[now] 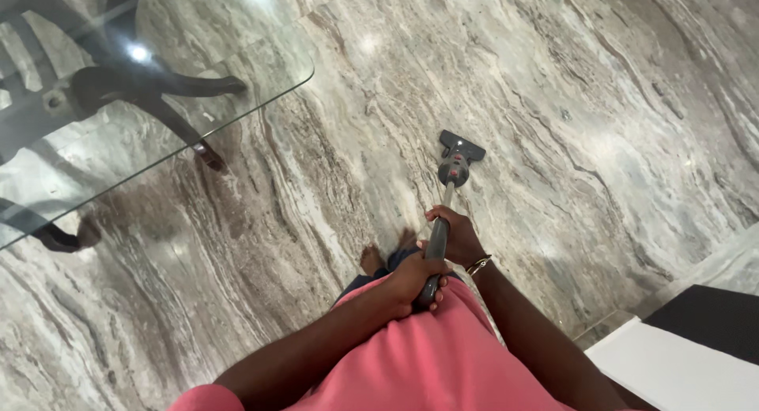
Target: The person vacuums the floor using a vacuum cleaner, moving through different areas including a main room and a smaller hallway or closet space.
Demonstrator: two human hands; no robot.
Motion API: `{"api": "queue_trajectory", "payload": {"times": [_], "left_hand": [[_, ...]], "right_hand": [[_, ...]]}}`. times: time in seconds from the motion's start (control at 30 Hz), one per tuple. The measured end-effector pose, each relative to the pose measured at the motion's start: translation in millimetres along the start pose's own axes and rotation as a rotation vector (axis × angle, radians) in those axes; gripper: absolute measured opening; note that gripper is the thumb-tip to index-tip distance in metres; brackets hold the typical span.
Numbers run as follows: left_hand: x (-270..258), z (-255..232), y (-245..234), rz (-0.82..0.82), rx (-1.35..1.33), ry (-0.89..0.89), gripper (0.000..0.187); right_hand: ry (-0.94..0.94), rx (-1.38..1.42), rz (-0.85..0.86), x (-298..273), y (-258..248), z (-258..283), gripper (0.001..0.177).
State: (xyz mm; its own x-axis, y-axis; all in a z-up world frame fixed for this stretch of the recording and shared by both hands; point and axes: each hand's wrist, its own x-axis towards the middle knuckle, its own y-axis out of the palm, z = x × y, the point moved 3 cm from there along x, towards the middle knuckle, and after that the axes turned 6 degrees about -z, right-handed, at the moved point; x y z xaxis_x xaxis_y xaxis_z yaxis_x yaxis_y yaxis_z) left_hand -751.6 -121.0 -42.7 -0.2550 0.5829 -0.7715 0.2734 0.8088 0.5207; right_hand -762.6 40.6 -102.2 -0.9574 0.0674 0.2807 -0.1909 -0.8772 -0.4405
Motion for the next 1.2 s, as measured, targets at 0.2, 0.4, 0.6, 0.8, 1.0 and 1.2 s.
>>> {"api": "queue_trajectory", "payload": {"times": [0.2,0.4,0.6,0.8,1.0,1.2], "left_hand": [[17,-34,-3,-0.043,0.048,-0.051,0.024],[40,-86,-1,-0.053,0.056,-0.076,0.022],[74,-143,0,0.013,0.092,-0.071,0.022],[88,-183,12,0.04,0.114,-0.116,0.022],[101,-227,21,0.022,0.202,-0.159,0.024],[116,-280,13,0.065,0.254,-0.213,0.024]], "right_hand": [[0.235,-0.043,0.034,31,-2,-21,0.056],[0.319,-0.027,-0.014,75,-12,-43,0.056],[0.436,-0.046,-0.06,123,-24,-66,0.06],[0.396,-0.019,-0.137,152,-38,-79,0.058],[0.355,0.015,-0.249,178,-43,-96,0.056],[0.379,-0.023,-0.332,218,-40,-104,0.053]]}}
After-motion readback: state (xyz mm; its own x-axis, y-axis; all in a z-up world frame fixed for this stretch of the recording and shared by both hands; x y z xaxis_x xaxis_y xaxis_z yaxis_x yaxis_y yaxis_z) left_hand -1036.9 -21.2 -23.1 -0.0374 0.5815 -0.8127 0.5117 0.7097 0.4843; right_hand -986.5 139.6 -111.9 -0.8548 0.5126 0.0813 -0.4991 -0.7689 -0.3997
